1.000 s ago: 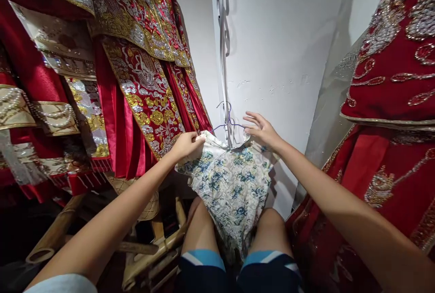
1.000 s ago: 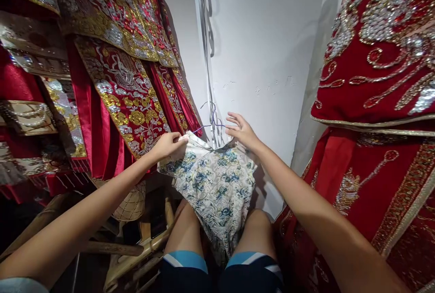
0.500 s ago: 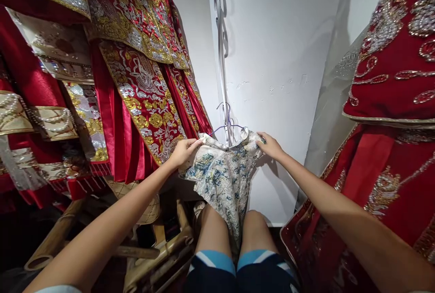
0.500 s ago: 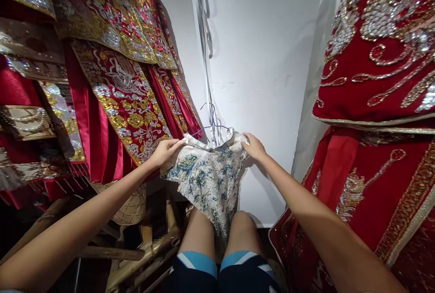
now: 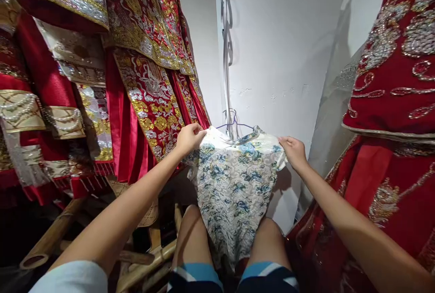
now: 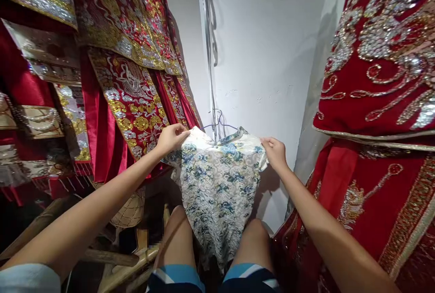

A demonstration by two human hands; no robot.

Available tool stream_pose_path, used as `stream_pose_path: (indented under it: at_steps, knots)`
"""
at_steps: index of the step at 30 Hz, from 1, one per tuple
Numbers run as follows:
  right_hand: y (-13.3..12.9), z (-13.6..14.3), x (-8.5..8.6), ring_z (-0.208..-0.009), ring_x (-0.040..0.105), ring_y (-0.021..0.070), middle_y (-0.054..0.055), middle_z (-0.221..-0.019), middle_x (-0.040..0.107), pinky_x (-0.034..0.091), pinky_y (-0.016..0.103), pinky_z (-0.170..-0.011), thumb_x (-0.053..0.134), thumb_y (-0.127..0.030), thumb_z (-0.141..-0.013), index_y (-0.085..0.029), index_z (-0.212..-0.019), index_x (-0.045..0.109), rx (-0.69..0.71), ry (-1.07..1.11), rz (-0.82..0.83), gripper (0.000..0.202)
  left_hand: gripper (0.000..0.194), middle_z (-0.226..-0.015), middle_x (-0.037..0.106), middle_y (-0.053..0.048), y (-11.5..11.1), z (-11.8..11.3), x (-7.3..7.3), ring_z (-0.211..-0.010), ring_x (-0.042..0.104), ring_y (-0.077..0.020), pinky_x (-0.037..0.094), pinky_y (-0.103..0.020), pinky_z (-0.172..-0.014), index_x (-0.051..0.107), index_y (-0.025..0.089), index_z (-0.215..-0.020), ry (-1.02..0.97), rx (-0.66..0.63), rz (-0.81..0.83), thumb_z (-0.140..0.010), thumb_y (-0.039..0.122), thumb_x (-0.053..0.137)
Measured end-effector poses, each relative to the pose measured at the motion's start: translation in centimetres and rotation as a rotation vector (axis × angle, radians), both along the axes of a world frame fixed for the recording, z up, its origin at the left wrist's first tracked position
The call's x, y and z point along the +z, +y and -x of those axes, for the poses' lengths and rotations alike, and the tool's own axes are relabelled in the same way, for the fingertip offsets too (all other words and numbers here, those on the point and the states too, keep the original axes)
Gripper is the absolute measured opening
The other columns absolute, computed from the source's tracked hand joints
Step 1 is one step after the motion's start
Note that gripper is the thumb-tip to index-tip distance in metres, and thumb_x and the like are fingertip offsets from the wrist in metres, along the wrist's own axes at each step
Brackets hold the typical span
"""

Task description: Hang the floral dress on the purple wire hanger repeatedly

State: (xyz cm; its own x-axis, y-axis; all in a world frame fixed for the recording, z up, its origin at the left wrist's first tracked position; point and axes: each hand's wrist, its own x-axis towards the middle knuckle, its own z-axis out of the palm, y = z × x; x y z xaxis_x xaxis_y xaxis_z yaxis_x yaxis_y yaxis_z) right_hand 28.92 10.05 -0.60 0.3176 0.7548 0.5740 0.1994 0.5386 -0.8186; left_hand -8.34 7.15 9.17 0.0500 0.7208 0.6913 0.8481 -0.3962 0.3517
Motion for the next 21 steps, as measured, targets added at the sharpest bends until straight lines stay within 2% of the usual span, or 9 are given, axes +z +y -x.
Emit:
stream_pose_path:
  at_steps: [3,6,9,11,13,16,18,19,21]
  knots:
    - [-0.7,0.2,1.0,-0.057,0.049,0.0119,-0.001,-0.062,0.059,0.036,0.024,-0.054,0.071,-0.050,-0.066,-0.015,-0.071,0.064,0.002,0.186,-0.064,0.035,0.032,-0.091,0.075,-0.007,0.1,-0.4,0.5,-0.081,0.064,-0.0237,0.041,-0.029,-0.067,0.071,0.019,-0.086,0.066,-0.007,-0.024,-0.088,0.046,0.054]
    - [-1.4,0.1,3.1,-0.053,0.046,0.0103,-0.003,-0.059,0.058,0.035,0.023,-0.052,0.073,-0.043,-0.063,-0.015,-0.069,0.065,0.035,0.265,-0.080,0.029,0.033,-0.087,0.073,-0.008,0.6,-0.8,1.1,-0.079,0.063,-0.0237,0.040,-0.030,-0.068,0.069,0.018,-0.084,0.089,-0.029,-0.066,-0.091,0.044,0.050]
    - [-2.8,0.3,5.4,-0.051,0.045,0.0102,-0.004,-0.058,0.055,0.035,0.023,-0.050,0.071,-0.034,-0.062,-0.016,-0.066,0.062,0.048,0.380,-0.092,0.020,0.027,-0.082,0.070,-0.009,0.7,-1.9,1.6,-0.075,0.061,-0.0241,0.037,-0.030,-0.064,0.064,0.017,-0.082,0.085,0.030,-0.078,-0.090,0.040,0.052]
    - [-4.6,0.7,6.6,-0.049,0.039,0.0091,-0.006,-0.054,0.047,0.030,0.022,-0.047,0.067,-0.028,-0.064,-0.018,-0.060,0.058,0.010,0.437,-0.164,0.014,0.022,-0.077,0.065,-0.008,0.2,-2.9,1.5,-0.071,0.057,-0.0237,0.034,-0.031,-0.062,0.059,0.018,-0.081,0.093,0.058,-0.098,-0.089,0.037,0.053]
    - [-7.2,1.2,7.4,-0.050,0.035,0.0086,-0.006,-0.054,0.041,0.027,0.022,-0.046,0.062,-0.022,-0.065,-0.018,-0.058,0.055,-0.065,0.448,-0.287,0.011,0.018,-0.073,0.060,-0.007,-0.6,-3.7,1.2,-0.070,0.054,-0.0225,0.033,-0.031,-0.061,0.054,0.019,-0.079,0.111,0.015,-0.145,-0.090,0.033,0.051]
    - [-12.6,2.5,8.5,-0.055,0.041,0.0100,-0.001,-0.063,0.049,0.029,0.021,-0.046,0.058,-0.019,-0.070,-0.017,-0.065,0.062,-0.099,0.466,-0.429,0.006,0.018,-0.074,0.056,-0.004,-1.2,-4.6,0.3,-0.072,0.052,-0.0204,0.035,-0.030,-0.064,0.047,0.021,-0.077,0.084,-0.118,-0.258,-0.094,0.028,0.045]
    - [-16.3,3.8,9.2,-0.057,0.048,0.0117,0.002,-0.073,0.058,0.033,0.022,-0.044,0.055,-0.023,-0.076,-0.019,-0.081,0.069,0.152,0.346,-0.345,0.015,0.019,-0.077,0.055,-0.004,-0.9,-4.9,-0.6,-0.075,0.052,-0.0195,0.039,-0.031,-0.068,0.046,0.020,-0.077,-0.025,-0.189,-0.353,-0.095,0.025,0.041]
    - [-18.0,4.5,9.5,-0.055,0.050,0.0120,0.002,-0.075,0.060,0.036,0.022,-0.044,0.055,-0.025,-0.078,-0.021,-0.095,0.070,0.353,0.245,-0.222,0.024,0.020,-0.079,0.055,-0.004,-0.6,-5.1,-1.2,-0.076,0.052,-0.0190,0.041,-0.031,-0.070,0.047,0.020,-0.077,-0.100,-0.223,-0.391,-0.096,0.023,0.039]
    - [-20.5,6.5,9.7,-0.051,0.053,0.0118,0.000,-0.075,0.063,0.041,0.023,-0.044,0.060,-0.024,-0.078,-0.025,-0.123,0.063,0.808,-0.026,0.132,0.045,0.024,-0.083,0.058,-0.005,0.0,-5.7,-2.4,-0.078,0.055,-0.0180,0.046,-0.032,-0.073,0.052,0.018,-0.081,-0.247,-0.280,-0.421,-0.098,0.023,0.037]
